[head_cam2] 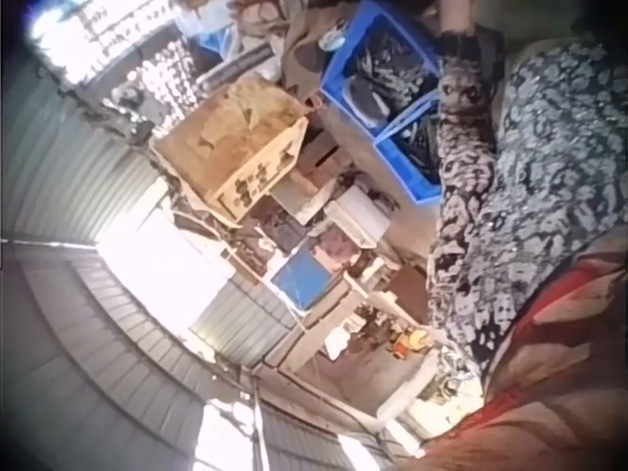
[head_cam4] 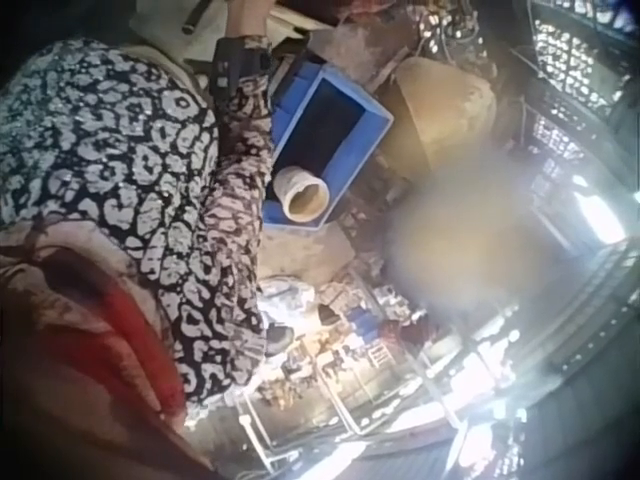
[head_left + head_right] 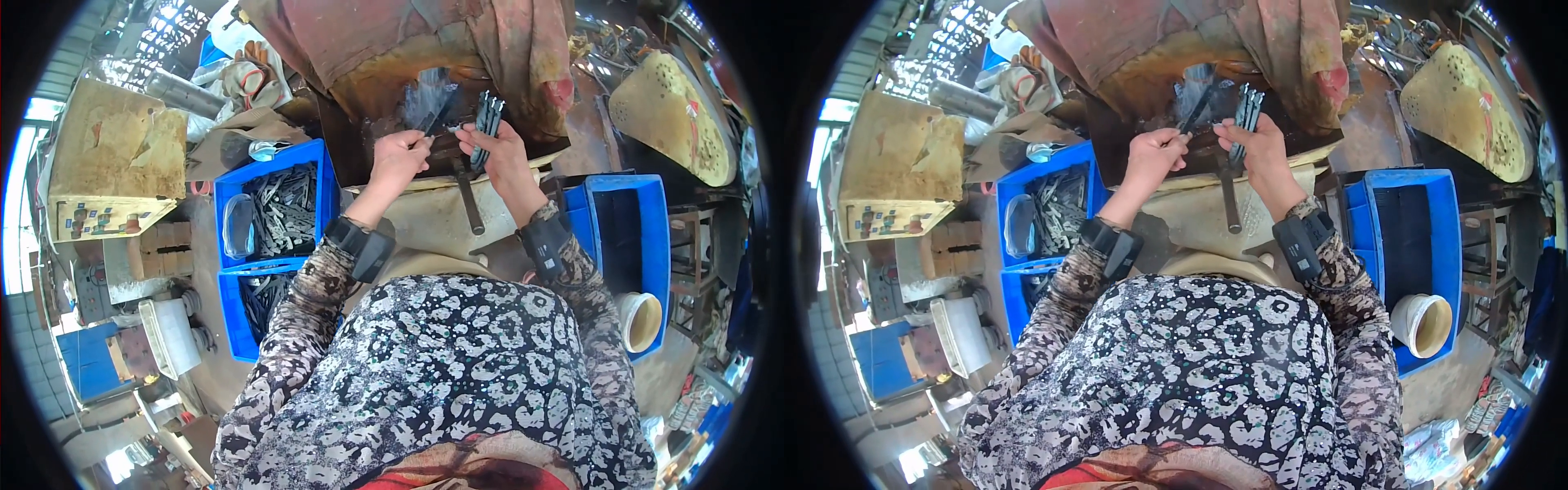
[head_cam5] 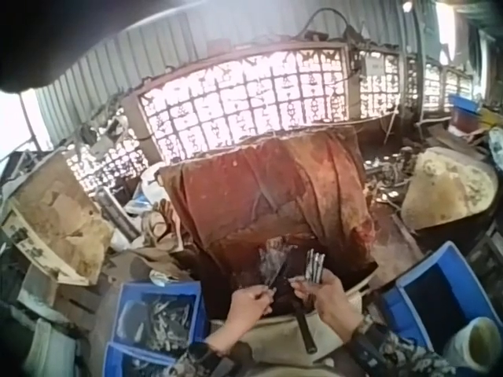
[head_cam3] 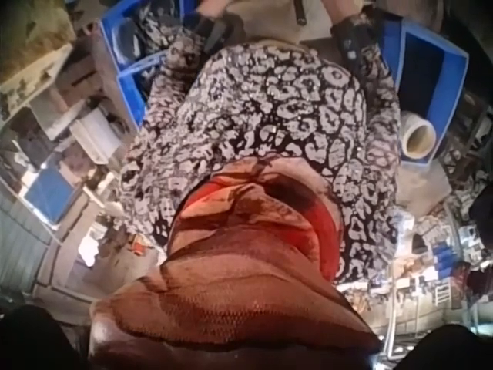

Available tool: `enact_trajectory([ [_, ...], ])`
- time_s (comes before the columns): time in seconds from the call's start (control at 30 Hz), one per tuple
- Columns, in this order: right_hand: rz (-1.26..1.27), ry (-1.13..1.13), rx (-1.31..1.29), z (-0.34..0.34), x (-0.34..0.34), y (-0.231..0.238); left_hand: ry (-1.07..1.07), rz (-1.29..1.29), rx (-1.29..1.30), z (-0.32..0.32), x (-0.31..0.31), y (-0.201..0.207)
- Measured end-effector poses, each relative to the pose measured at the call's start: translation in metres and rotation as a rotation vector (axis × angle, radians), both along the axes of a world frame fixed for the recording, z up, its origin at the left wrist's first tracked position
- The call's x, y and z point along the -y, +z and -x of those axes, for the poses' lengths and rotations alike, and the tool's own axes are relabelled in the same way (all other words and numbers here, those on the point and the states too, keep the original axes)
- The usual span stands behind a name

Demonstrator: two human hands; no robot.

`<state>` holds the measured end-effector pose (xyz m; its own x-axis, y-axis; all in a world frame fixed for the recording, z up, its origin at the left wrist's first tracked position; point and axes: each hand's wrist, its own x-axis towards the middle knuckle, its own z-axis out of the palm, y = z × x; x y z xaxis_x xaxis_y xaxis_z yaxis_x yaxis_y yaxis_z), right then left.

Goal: The person picks up metal pieces from a blue bin, holds them against a rotating grinding wheel, and then places the finished pieces into a separate blue bin.

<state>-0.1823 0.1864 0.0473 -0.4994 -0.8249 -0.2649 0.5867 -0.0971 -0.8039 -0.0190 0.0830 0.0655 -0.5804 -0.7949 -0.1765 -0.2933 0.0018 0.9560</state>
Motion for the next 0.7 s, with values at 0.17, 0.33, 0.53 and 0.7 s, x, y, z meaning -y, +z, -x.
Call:
enact_trajectory([
  [0.17,0.02,-0.044,0.066,-0.014,0.012,-0.002,0.001,0.213,0.029,0.006,-0.004,-0.009],
  [0.33,0.059,-0.073,0.077,-0.018,0.026,-0.005,-0.099,1.014,0.329,0.017,-0.022,-0.017],
  [0.53,0.07,-0.09,0.048,-0.012,0.02,-0.006,-0.244,0.731,0.165,0.005,-0.011,-0.021],
  [0.7,-0.017,-0.015,-0.032,0.007,-0.008,-0.009,-0.243,-0.126,-0.104,-0.014,0.019,0.005],
])
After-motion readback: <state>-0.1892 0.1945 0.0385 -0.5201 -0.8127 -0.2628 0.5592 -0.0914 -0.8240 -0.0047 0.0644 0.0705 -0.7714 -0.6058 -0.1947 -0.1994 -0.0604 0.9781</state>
